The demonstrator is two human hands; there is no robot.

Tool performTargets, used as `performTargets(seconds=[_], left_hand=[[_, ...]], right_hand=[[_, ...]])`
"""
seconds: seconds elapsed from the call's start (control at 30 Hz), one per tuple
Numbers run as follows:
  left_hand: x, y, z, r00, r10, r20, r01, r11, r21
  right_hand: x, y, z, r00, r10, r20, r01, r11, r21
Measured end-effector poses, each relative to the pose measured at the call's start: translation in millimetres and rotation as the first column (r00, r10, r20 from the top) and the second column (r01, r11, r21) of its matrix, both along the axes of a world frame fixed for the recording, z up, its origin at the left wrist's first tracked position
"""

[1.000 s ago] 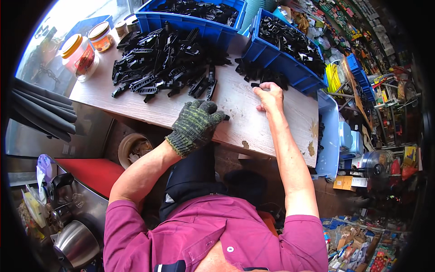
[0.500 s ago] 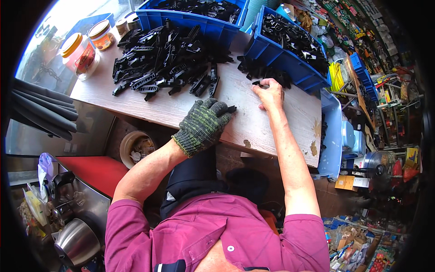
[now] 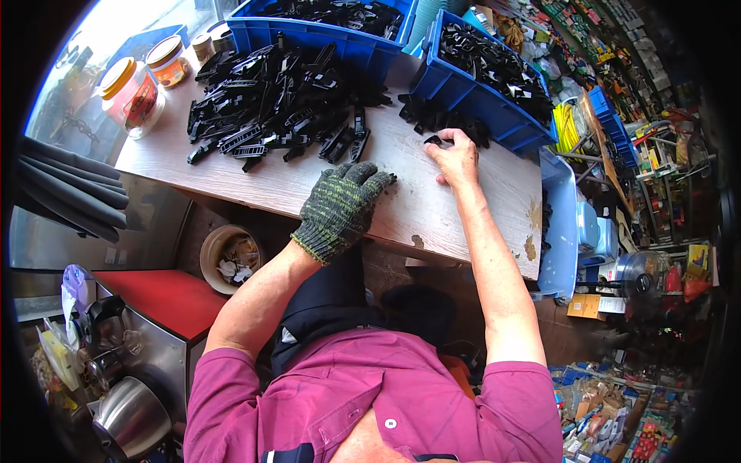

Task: Manually assembling or processing small black plastic components on a workbench.

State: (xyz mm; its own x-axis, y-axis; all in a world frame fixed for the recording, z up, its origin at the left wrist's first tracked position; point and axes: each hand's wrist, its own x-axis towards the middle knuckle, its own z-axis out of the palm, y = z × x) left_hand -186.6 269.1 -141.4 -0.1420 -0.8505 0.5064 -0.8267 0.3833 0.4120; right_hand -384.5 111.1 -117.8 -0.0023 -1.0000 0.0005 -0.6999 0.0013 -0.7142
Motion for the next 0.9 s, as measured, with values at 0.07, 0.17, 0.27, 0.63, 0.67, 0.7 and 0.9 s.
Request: performTargets(seconds=[0.07,0.17,0.27,0.63,0.67,0.7,0.9], left_hand=[[0,1,3,1.0,-0.008,-0.005,0.008,1.0,0.006],[1,4,4,1.0,-0.014,-0.012,0.014,1.0,0.016],[2,4,4,1.0,-0.009,-0.008,0.009,1.0,0.006],[2,4,4,1.0,0.015,-0.014,-0.015,0.999,-0.038],[2,5,5,0.998,0.024,-0.057,-0.029,0.995,-0.091],[2,6,6,0.994,0.03,-0.101,-0.044,0.989,-0.144],[3,9,3,0.965,0.052,-0.256,-0.137,0.935,-0.326]], right_hand=[[-4,-1,-2,0.998,0.042,0.046,-0.042,0.999,-0.008],[-3,-3,0,0.996,0.08,0.029,-0.08,0.997,0.009],[-1,-4,3,0.997,0.073,0.026,-0.075,0.995,0.067],[3,-4,-2,0.998,-0.004,-0.065,0.006,1.0,0.026],[2,-3,-1,0.999,-0.043,-0.025,0.044,0.999,0.031],[0,-1,-4,0.997,-0.064,0.048,0.063,0.998,0.015],[-2,41,1,0.754,-0.05,0.654,-0.066,0.986,0.152]])
